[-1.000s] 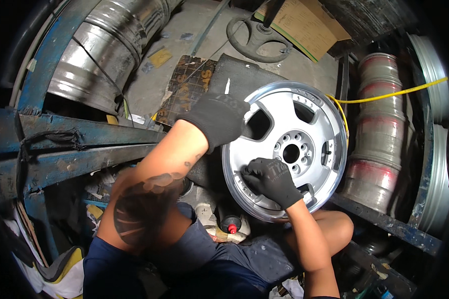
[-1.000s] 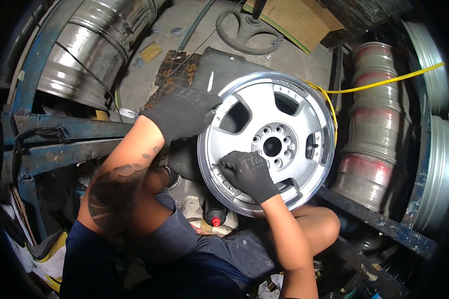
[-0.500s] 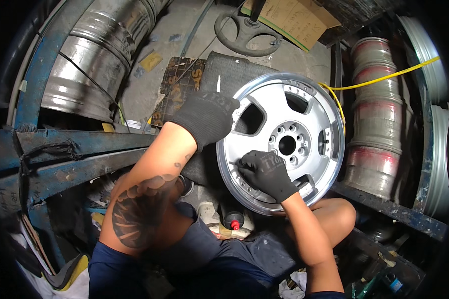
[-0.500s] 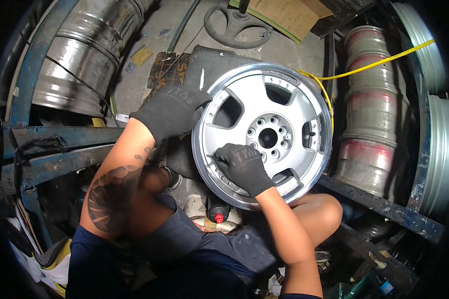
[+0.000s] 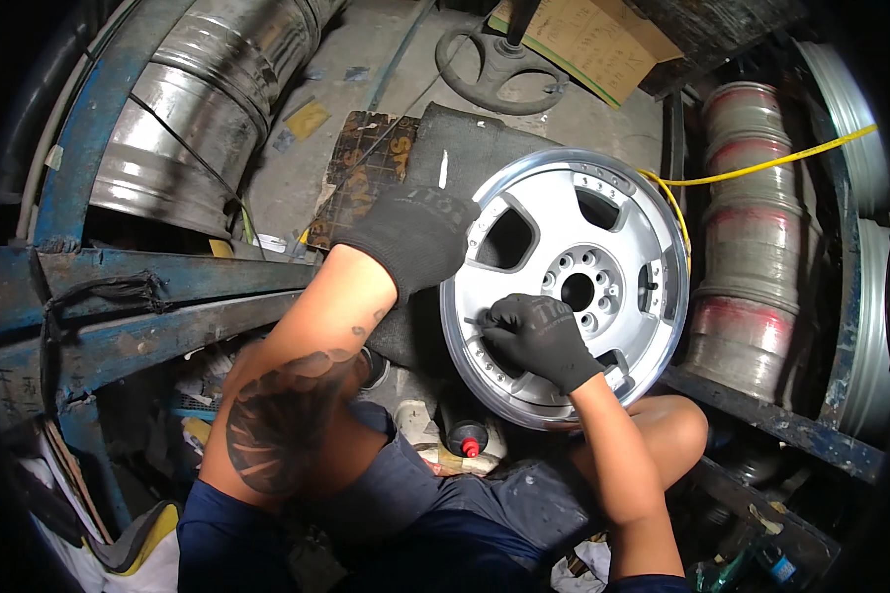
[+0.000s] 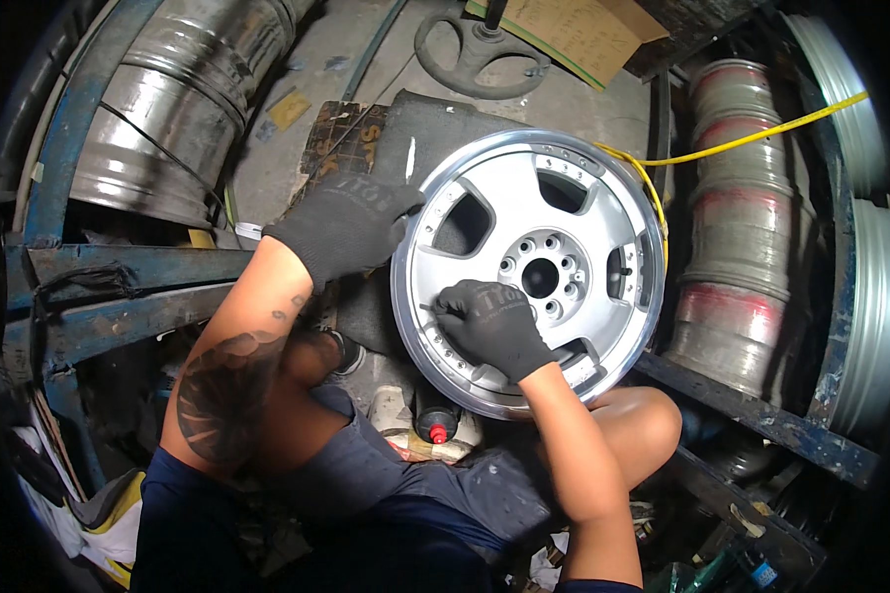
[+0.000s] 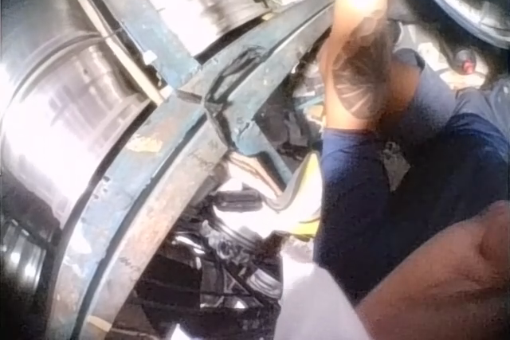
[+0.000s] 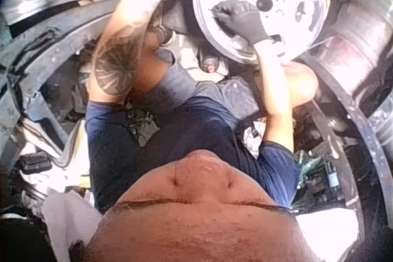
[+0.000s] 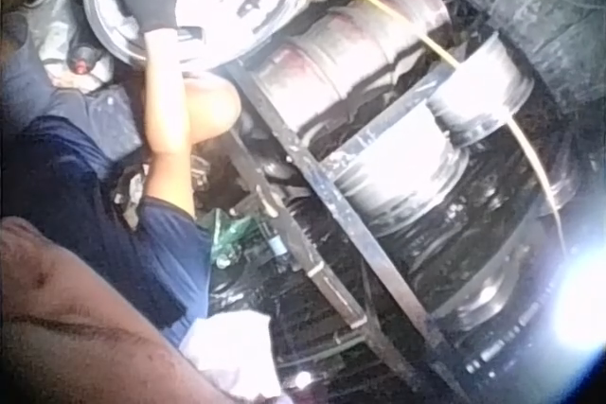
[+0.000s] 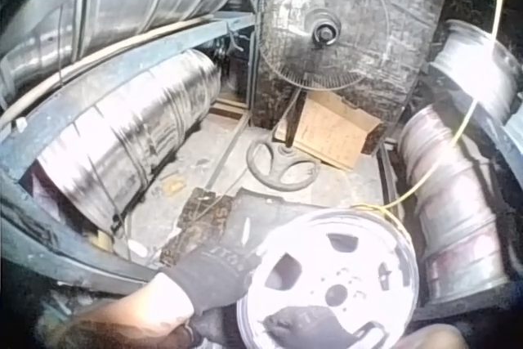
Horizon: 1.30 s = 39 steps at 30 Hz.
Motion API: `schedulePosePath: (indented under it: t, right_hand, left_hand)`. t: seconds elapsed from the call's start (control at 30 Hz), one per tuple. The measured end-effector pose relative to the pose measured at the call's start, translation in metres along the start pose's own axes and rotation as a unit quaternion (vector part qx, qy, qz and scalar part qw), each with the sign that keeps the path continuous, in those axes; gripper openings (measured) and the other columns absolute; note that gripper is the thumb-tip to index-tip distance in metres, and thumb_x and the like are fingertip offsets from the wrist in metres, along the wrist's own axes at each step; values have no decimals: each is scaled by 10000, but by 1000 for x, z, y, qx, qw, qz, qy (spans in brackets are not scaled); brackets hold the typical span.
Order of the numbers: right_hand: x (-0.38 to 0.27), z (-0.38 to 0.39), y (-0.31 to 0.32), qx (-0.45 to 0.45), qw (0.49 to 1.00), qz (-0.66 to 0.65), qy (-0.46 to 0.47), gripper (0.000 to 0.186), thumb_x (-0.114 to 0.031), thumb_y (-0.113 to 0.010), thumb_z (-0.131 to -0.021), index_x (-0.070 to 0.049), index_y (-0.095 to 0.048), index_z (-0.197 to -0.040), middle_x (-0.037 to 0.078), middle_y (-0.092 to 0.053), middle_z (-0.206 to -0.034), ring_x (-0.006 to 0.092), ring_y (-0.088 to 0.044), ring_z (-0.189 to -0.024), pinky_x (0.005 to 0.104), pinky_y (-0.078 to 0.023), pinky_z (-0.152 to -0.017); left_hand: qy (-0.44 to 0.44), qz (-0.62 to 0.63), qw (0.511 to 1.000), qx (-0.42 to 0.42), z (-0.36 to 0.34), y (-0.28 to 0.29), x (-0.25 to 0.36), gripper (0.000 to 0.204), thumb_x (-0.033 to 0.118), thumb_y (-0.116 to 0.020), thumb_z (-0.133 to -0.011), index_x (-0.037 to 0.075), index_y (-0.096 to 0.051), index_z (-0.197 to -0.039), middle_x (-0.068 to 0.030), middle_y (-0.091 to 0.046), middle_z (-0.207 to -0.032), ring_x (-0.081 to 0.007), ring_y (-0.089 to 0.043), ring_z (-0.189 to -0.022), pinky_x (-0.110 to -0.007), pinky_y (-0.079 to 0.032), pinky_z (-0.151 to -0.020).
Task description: The person is cleaning and inspecting a car wheel rim.
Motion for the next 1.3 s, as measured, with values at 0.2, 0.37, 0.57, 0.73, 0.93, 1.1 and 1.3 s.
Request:
schedulePosePath:
  t: [0.2,0.37,0.57,0.73,0.93,1.1,1.3]
  right_hand:
    - [-4,-1,-1,41,999,-24,4,156,-262,-743,-829,-108,-732,-851,92,-696,-841,297,-681,-757,384,-532,-670]
    - [0,-1,-5,-14,1000,2,-19,141,-268,-685,-849,-160,-743,-919,73,-709,-901,291,-694,-809,417,-539,-696]
    - [-3,-4,-4,-18,1000,8,9,138,-262,-690,-845,-151,-737,-913,73,-705,-891,295,-692,-810,413,-540,-700]
    - [-3,-4,-2,-54,998,28,2,149,-264,-698,-840,-147,-734,-925,77,-710,-898,300,-691,-814,415,-541,-714]
    - [1,-3,-6,-60,997,40,1,157,-264,-704,-843,-145,-738,-938,83,-715,-893,307,-693,-831,423,-543,-729]
    - [-10,-8,-3,-69,997,35,3,141,-249,-689,-858,-139,-735,-932,86,-712,-888,306,-691,-831,416,-540,-730]
    - [-4,-2,0,-29,999,20,19,137,-255,-699,-859,-141,-741,-922,74,-716,-887,294,-692,-823,404,-540,-729]
  left_hand:
    - [-24,9,998,64,0,-3,1,383,287,-537,-934,110,-632,-1260,-164,-684,-1177,-336,-651,-1092,-450,-484,-976]
    - [-25,-22,999,23,-6,-5,10,374,270,-537,-931,106,-638,-1251,-152,-690,-1173,-334,-660,-1075,-450,-497,-955]
    - [-25,-16,999,20,-5,-2,11,382,282,-532,-944,106,-633,-1268,-159,-686,-1181,-330,-665,-1064,-447,-503,-948]
    - [-17,-19,999,25,-5,-2,6,379,299,-529,-952,110,-635,-1262,-161,-687,-1176,-335,-667,-1057,-448,-502,-949]
    - [-31,-21,999,35,-3,-1,8,383,317,-526,-953,109,-634,-1256,-164,-689,-1161,-342,-669,-1045,-453,-503,-940]
    - [-36,-17,998,49,1,-3,1,379,312,-524,-952,113,-631,-1256,-165,-690,-1155,-344,-667,-1045,-458,-499,-943]
    - [-54,-25,996,69,-3,-3,6,370,303,-523,-954,113,-631,-1252,-165,-686,-1172,-345,-663,-1062,-458,-493,-952]
Point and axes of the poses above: each hand's wrist, its own z-axis away from the middle knuckle, its own y-axis out of the back of the hand, x = y × z, the point moved 5 cm from there along -z, towards the middle knuckle
